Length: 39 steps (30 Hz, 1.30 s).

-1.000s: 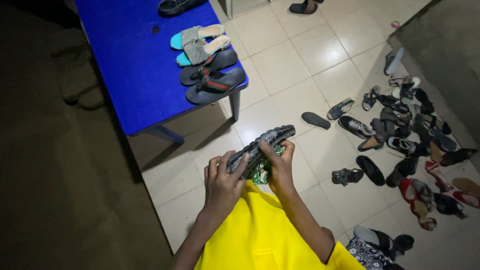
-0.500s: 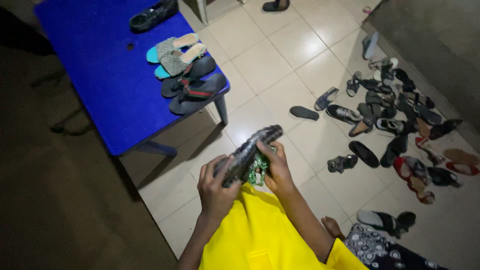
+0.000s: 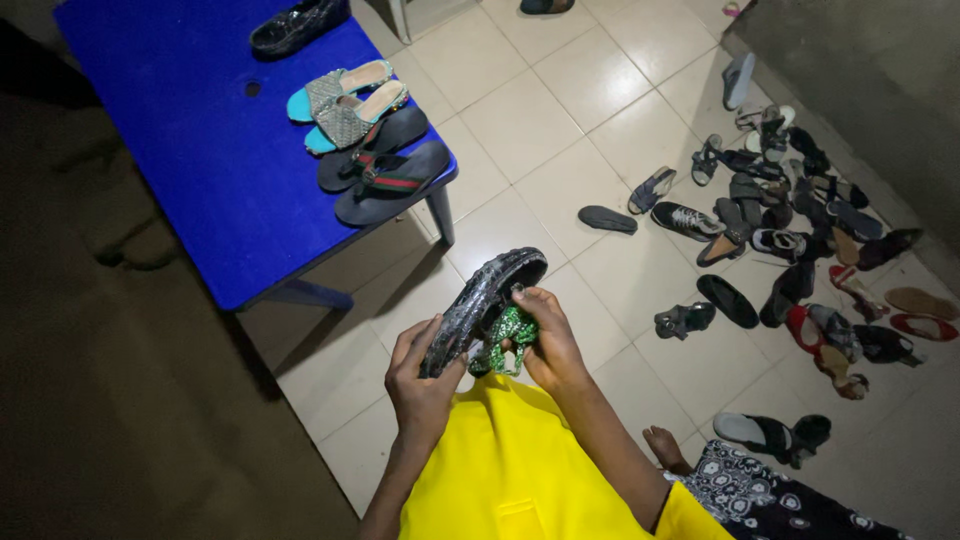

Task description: The person cleans the sole of a black shoe by hand using a green sponge, scrubbing the tread and edges of the sole.

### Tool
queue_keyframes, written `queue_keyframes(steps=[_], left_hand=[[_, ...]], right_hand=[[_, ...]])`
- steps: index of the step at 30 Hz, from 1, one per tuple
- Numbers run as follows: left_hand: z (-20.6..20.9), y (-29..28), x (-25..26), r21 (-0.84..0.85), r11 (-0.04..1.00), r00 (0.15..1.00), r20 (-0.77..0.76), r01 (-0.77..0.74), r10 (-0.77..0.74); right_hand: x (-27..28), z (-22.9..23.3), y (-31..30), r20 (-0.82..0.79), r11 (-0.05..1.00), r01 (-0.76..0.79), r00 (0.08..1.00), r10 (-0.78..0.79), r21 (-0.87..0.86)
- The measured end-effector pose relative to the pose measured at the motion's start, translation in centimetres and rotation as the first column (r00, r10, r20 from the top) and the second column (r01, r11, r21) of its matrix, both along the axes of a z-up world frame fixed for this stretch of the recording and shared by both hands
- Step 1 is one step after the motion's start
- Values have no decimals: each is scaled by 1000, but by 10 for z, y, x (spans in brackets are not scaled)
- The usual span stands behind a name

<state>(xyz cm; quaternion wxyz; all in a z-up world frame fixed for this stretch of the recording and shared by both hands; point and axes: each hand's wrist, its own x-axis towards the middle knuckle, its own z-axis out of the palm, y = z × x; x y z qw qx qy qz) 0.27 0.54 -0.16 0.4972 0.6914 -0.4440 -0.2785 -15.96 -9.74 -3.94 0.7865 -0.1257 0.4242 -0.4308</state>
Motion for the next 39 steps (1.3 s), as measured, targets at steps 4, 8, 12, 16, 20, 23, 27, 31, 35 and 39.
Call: queue_keyframes(steps=[4, 8, 12, 16, 20, 23, 27, 31, 35, 39], left_hand=[[4, 1, 0, -23, 999, 999, -26, -32, 31], [4, 3, 0, -22, 999, 998, -32, -49, 48], [5, 1, -1, -20, 999, 999, 1, -35, 35], [4, -1, -1, -11, 999, 999, -28, -35, 35], [3, -3, -1, -15, 999, 999, -12, -31, 31], [2, -5, -1, -16, 999, 999, 16, -32, 33], [2, -8, 0, -18, 1000, 1000, 19, -11, 11], [2, -10, 0, -59, 998, 997, 77, -23, 28], [0, -12, -1, -62, 998, 996, 79, -28, 33], [1, -11, -1, -48, 998, 999, 22, -42, 43]], right_hand=[[6, 4, 2, -41, 999, -11, 999, 10, -31], [9, 4, 2, -29, 998, -26, 999, 24, -62], [13, 4, 3, -120, 994, -34, 993, 22, -104], [14, 5, 0, -145, 993, -33, 989, 17, -113], [13, 5, -3, -140, 996, -33, 990, 21, -85], [11, 4, -4, -133, 997, -25, 991, 16, -69], [11, 4, -7, -132, 997, -23, 991, 13, -70], [11, 4, -9, -72, 998, 8, 997, -12, -56], [10, 2, -9, -92, 997, 6, 996, -13, -71], [9, -5, -11, -93, 998, 27, 995, -33, -63]])
